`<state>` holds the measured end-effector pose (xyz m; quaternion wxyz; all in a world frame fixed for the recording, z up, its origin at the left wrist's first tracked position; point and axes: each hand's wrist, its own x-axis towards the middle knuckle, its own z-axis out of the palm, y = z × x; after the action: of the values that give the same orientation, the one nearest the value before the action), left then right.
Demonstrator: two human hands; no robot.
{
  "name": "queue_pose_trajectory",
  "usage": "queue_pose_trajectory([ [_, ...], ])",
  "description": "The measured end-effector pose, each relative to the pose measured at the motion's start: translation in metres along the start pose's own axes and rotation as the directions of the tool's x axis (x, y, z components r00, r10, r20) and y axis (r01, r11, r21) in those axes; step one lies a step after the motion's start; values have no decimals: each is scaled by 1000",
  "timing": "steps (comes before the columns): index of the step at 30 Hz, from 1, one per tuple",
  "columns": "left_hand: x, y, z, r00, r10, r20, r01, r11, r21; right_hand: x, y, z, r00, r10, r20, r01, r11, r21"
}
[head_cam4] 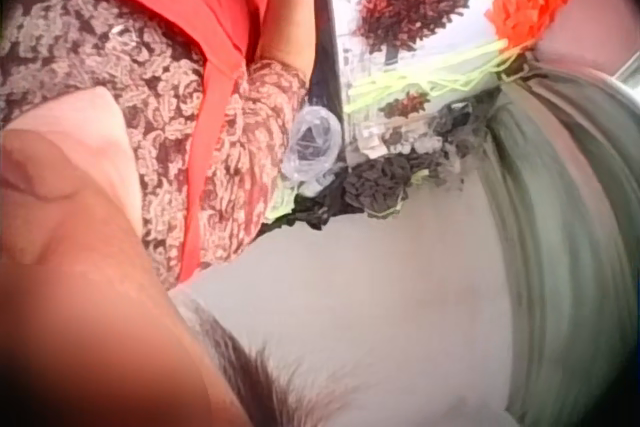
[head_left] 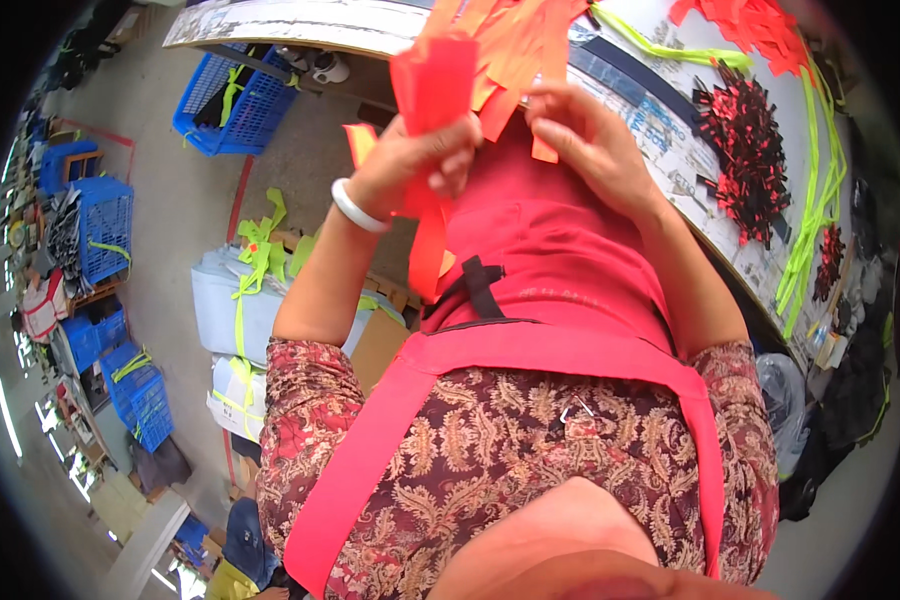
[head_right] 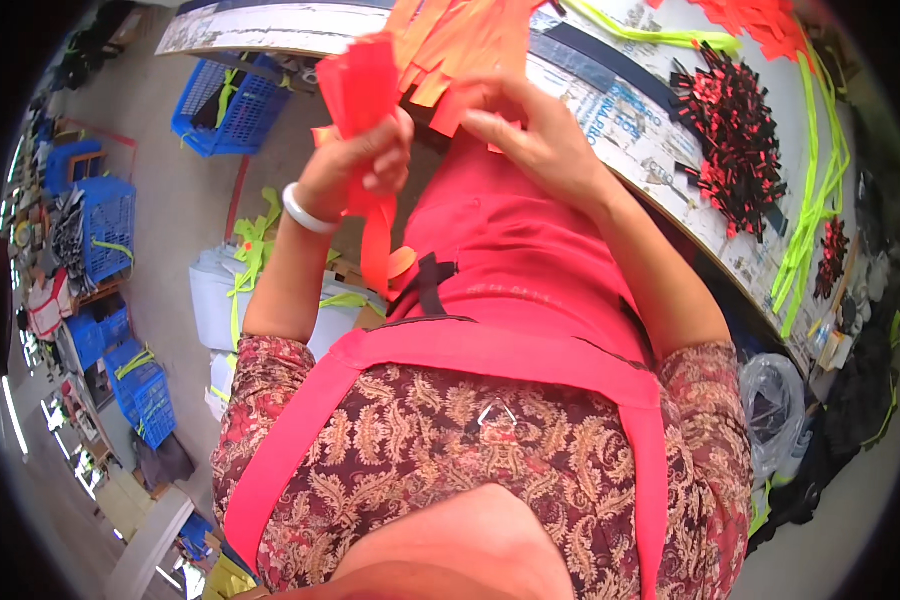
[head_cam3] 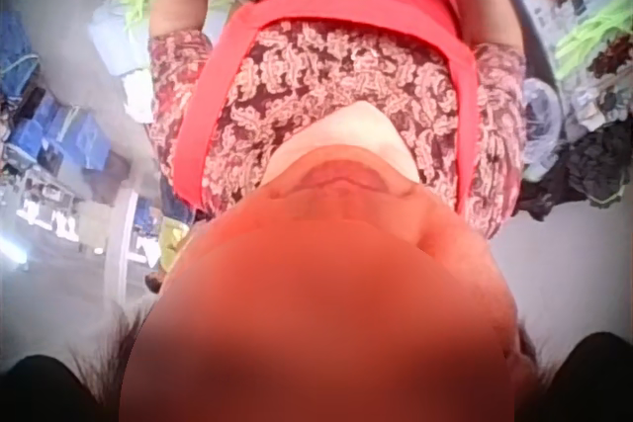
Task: Attaching black plastic clips to red fabric strips using a small hook tool at a workshop bench.
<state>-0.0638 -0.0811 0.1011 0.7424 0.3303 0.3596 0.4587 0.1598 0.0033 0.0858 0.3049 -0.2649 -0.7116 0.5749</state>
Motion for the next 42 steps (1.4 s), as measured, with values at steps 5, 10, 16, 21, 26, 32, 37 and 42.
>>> queue_pose_trajectory([
  [5, 14, -25, 18, 983, -149, 103, 147, 989, 21, 20, -21, -15, 994, -80, -71, 81, 997, 11],
  [10, 29, -40, 25, 980, -158, 121, 150, 986, 66, 11, -9, -13, 977, -209, 50, 214, 952, -216],
  [16, 30, -47, 27, 967, -248, 57, 247, 969, 33, 0, -27, -19, 892, -448, -54, 299, 677, -672],
  [21, 32, -52, 32, 974, -222, 41, 216, 970, 115, -13, -32, -17, 895, -410, 178, 414, 609, -677],
  [26, 32, -62, 24, 986, -141, 90, 127, 982, 141, -31, -29, -8, 999, 34, -10, -35, 984, -176],
  [32, 35, -64, 28, 979, -162, 126, 131, 967, 220, -29, -24, -7, 996, -51, 78, 81, 883, -463],
  [37, 37, -71, 30, 985, -61, 161, 21, 970, 243, -32, -23, -4, 996, -3, 84, 34, 928, -370],
  [42, 37, -72, 33, 980, -76, 183, 22, 960, 278, -33, -18, -4, 970, -186, 157, 241, 817, -523],
])
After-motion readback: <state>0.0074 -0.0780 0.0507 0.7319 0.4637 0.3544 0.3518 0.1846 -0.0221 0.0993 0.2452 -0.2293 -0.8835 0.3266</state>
